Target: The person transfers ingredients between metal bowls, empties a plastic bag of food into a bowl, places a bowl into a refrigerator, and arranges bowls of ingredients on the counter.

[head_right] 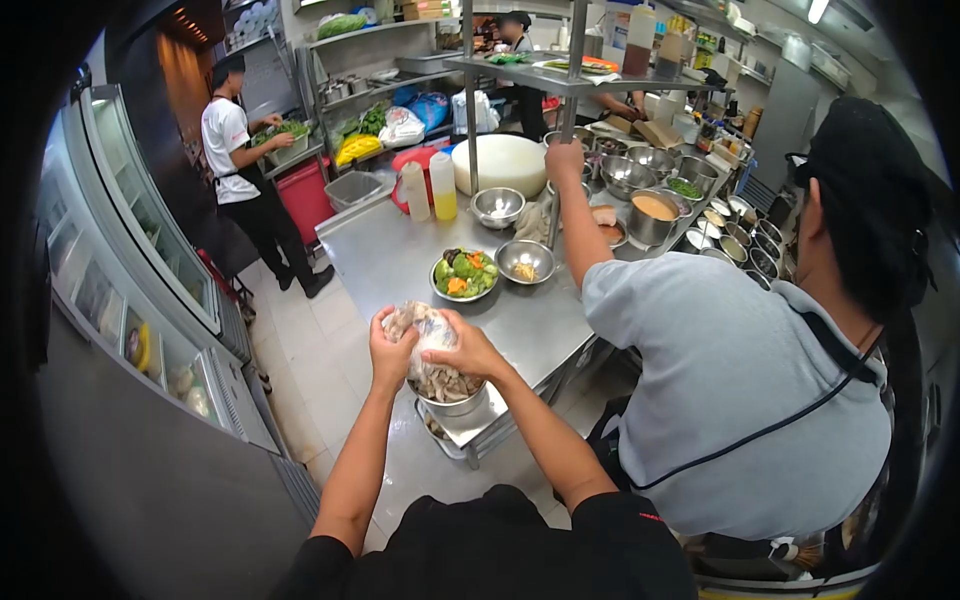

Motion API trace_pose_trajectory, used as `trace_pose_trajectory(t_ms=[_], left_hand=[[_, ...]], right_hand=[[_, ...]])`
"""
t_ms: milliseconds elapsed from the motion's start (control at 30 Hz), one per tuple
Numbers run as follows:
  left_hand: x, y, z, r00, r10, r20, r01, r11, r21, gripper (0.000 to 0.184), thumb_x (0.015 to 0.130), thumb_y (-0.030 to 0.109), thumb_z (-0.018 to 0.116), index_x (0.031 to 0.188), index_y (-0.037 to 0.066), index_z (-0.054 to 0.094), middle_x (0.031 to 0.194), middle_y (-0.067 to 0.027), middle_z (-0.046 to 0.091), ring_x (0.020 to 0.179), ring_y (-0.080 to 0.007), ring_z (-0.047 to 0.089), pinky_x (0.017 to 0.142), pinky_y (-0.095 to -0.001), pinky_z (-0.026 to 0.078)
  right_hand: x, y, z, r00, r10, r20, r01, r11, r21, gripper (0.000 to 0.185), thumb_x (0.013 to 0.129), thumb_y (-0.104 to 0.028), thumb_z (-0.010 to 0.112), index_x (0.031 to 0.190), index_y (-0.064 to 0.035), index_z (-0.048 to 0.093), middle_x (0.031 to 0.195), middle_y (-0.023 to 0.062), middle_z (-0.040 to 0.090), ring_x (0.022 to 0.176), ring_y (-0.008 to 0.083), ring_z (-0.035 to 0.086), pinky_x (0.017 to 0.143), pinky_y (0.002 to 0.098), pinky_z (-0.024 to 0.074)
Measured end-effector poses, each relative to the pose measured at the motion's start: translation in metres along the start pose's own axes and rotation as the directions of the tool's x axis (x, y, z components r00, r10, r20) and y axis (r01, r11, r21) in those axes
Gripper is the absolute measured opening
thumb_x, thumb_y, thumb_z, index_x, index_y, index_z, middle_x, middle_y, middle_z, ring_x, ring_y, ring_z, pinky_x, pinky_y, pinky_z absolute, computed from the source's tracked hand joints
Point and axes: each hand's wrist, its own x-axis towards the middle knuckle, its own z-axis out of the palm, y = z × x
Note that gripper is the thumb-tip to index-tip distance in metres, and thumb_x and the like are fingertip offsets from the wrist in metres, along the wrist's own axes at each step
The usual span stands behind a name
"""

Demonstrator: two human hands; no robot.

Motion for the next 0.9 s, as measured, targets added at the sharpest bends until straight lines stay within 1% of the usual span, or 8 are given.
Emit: trace_pose_trajectory(t_ms=[100, 267, 333, 500, 567, 700, 833, 900], left_hand=[[-0.003, 0.001, -0.003, 0.964, 0.002, 0.265, 0.033, 0.991, -0.127, 0.074, 0.081, 0.011, 0.069, 0.136, 0.005, 0.021, 0.122, -0.0137, 0.050, 0.112, -0.0210, 0.051, 0.096, -0.0342, 0.043], [-0.018, 0.010, -0.006, 0.929, 0.027, 0.370, -0.001, 0.998, -0.070, 0.086, 0.080, 0.014, 0.071, 0.142, 0.008, 0.011, 0.129, -0.0147, 0.044, 0.119, -0.0239, 0.045, 0.102, -0.0367, 0.036], [-0.020, 0.009, -0.009, 0.910, 0.133, 0.393, -0.153, 0.988, 0.020, 0.089, 0.081, 0.014, 0.070, 0.143, 0.010, 0.006, 0.127, -0.0163, 0.046, 0.116, -0.0232, 0.048, 0.100, -0.0363, 0.039], [-0.006, 0.008, -0.029, 0.881, -0.030, 0.472, -0.006, 0.997, 0.075, 0.070, 0.081, 0.023, 0.072, 0.136, 0.002, 0.034, 0.122, -0.0101, 0.053, 0.115, -0.0173, 0.048, 0.099, -0.0315, 0.038], [-0.010, 0.001, -0.028, 0.885, -0.035, 0.465, 0.009, 0.998, 0.059, 0.070, 0.081, 0.023, 0.072, 0.135, 0.001, 0.035, 0.122, -0.0105, 0.053, 0.116, -0.0174, 0.048, 0.099, -0.0316, 0.038], [-0.023, 0.000, -0.018, 0.893, 0.003, 0.451, -0.020, 0.999, 0.034, 0.070, 0.080, 0.022, 0.073, 0.135, 0.001, 0.034, 0.122, -0.0105, 0.053, 0.116, -0.0173, 0.049, 0.098, -0.0316, 0.039], [-0.030, -0.010, -0.005, 0.902, 0.055, 0.429, -0.068, 0.998, 0.015, 0.069, 0.079, 0.020, 0.073, 0.134, 0.001, 0.035, 0.121, -0.0106, 0.055, 0.113, -0.0181, 0.051, 0.097, -0.0321, 0.041], [-0.031, -0.012, -0.001, 0.919, 0.019, 0.393, -0.078, 0.988, 0.136, 0.065, 0.077, 0.016, 0.073, 0.130, 0.002, 0.039, 0.117, -0.0120, 0.058, 0.109, -0.0188, 0.056, 0.093, -0.0321, 0.044]], right_hand=[[0.002, 0.013, 0.004, 0.995, -0.028, -0.095, 0.019, 0.995, -0.096, 0.067, 0.072, -0.030, 0.078, 0.123, 0.0030, 0.048, 0.110, 0.0184, 0.061, 0.101, 0.0224, 0.059, 0.089, 0.0312, 0.0446], [0.008, 0.026, 0.017, 0.978, -0.091, -0.188, 0.080, 0.994, -0.068, 0.039, 0.076, -0.016, 0.072, 0.109, -0.0011, 0.058, 0.097, 0.0143, 0.065, 0.089, 0.0192, 0.062, 0.078, 0.0314, 0.0477], [0.009, 0.029, 0.020, 0.980, -0.065, -0.186, 0.050, 0.995, -0.083, 0.033, 0.079, -0.014, 0.070, 0.107, 0.0001, 0.059, 0.095, 0.0109, 0.066, 0.086, 0.0157, 0.061, 0.075, 0.0290, 0.0485], [0.001, 0.029, 0.004, 0.986, 0.074, -0.150, -0.020, 0.944, 0.330, 0.029, 0.086, -0.012, 0.065, 0.111, 0.0006, 0.058, 0.099, 0.0036, 0.064, 0.087, 0.0085, 0.057, 0.076, 0.0242, 0.0481], [-0.003, 0.030, 0.002, 0.985, 0.123, -0.118, -0.052, 0.878, 0.476, 0.026, 0.090, -0.014, 0.061, 0.112, 0.0005, 0.058, 0.099, 0.0027, 0.063, 0.086, 0.0077, 0.058, 0.076, 0.0234, 0.0486], [-0.015, 0.026, 0.002, 0.981, 0.123, -0.147, -0.046, 0.894, 0.445, 0.027, 0.090, -0.013, 0.062, 0.112, 0.0007, 0.057, 0.099, 0.0031, 0.063, 0.085, 0.0081, 0.058, 0.076, 0.0232, 0.0485], [-0.031, 0.028, 0.014, 0.960, 0.001, -0.279, 0.060, 0.976, 0.208, 0.032, 0.084, -0.011, 0.066, 0.112, 0.0001, 0.056, 0.100, 0.0035, 0.062, 0.088, 0.0108, 0.057, 0.079, 0.0263, 0.0478], [-0.036, 0.028, 0.016, 0.943, -0.035, -0.332, 0.064, 0.995, 0.076, 0.037, 0.079, -0.008, 0.069, 0.113, -0.0006, 0.055, 0.100, 0.0053, 0.062, 0.092, 0.0134, 0.058, 0.082, 0.0288, 0.0468]])
